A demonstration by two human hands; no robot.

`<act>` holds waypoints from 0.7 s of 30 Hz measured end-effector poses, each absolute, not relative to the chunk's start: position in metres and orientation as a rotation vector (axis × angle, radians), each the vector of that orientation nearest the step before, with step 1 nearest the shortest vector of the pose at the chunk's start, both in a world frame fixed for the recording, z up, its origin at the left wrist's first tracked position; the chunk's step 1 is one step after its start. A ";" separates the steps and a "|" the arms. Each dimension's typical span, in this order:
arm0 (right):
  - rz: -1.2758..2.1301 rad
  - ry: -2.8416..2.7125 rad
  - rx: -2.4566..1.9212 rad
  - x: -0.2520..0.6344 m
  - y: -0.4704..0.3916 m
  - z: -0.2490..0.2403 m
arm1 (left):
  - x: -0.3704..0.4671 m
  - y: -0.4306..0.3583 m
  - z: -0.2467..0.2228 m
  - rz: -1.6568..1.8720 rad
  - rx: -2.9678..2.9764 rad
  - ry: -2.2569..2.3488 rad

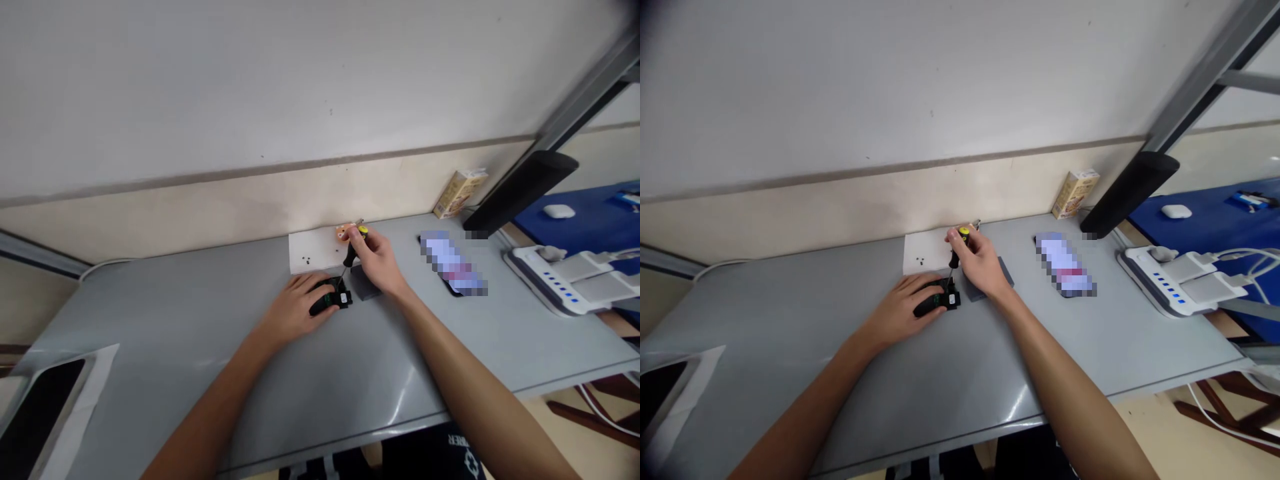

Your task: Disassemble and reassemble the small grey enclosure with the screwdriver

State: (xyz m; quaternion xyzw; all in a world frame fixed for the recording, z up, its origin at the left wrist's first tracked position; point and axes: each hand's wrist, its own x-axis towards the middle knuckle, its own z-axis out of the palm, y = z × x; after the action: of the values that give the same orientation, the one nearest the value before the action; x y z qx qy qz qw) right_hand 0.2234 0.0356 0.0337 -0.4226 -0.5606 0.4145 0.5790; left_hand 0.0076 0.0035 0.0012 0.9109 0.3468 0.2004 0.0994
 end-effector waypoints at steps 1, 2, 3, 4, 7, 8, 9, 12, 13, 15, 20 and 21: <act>0.953 -1.314 -1.003 0.224 0.036 0.034 | 0.007 0.003 0.001 0.584 2.698 1.028; 0.935 -1.313 -1.021 0.224 0.036 0.034 | 0.007 0.003 0.002 0.575 2.705 1.029; 0.917 -1.302 -1.038 0.225 0.036 0.035 | 0.007 0.003 0.002 0.568 2.710 1.032; 0.899 -1.278 -1.052 0.226 0.036 0.036 | 0.007 0.003 0.003 0.562 2.714 1.032; 0.824 -1.150 -1.087 0.231 0.038 0.038 | 0.008 0.003 0.004 0.553 2.715 1.025; 0.786 -1.111 -1.099 0.233 0.039 0.038 | 0.008 0.003 0.004 0.557 2.712 1.024; 0.746 -1.085 -1.112 0.235 0.040 0.038 | 0.008 0.003 0.004 0.563 2.708 1.023; 0.651 -1.079 -1.152 0.239 0.043 0.035 | 0.007 0.003 0.003 0.598 2.679 1.031; 0.634 -1.091 -1.168 0.240 0.043 0.033 | 0.007 0.003 0.003 0.620 2.663 1.036; 0.611 -1.111 -1.209 0.240 0.044 0.030 | 0.006 0.002 0.003 0.677 2.621 1.050; 0.612 -1.125 -1.217 0.239 0.046 0.026 | 0.003 0.005 0.003 0.879 2.482 1.156; 0.620 -1.122 -1.206 0.239 0.046 0.027 | 0.003 0.007 0.002 0.942 2.441 1.201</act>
State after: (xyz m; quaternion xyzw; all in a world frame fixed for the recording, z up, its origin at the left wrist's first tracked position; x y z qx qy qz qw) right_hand 0.2386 0.0456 0.0266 -0.5280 -0.4912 0.2717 0.6373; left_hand 0.0033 0.0068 0.0018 0.8405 0.4138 0.3242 0.1311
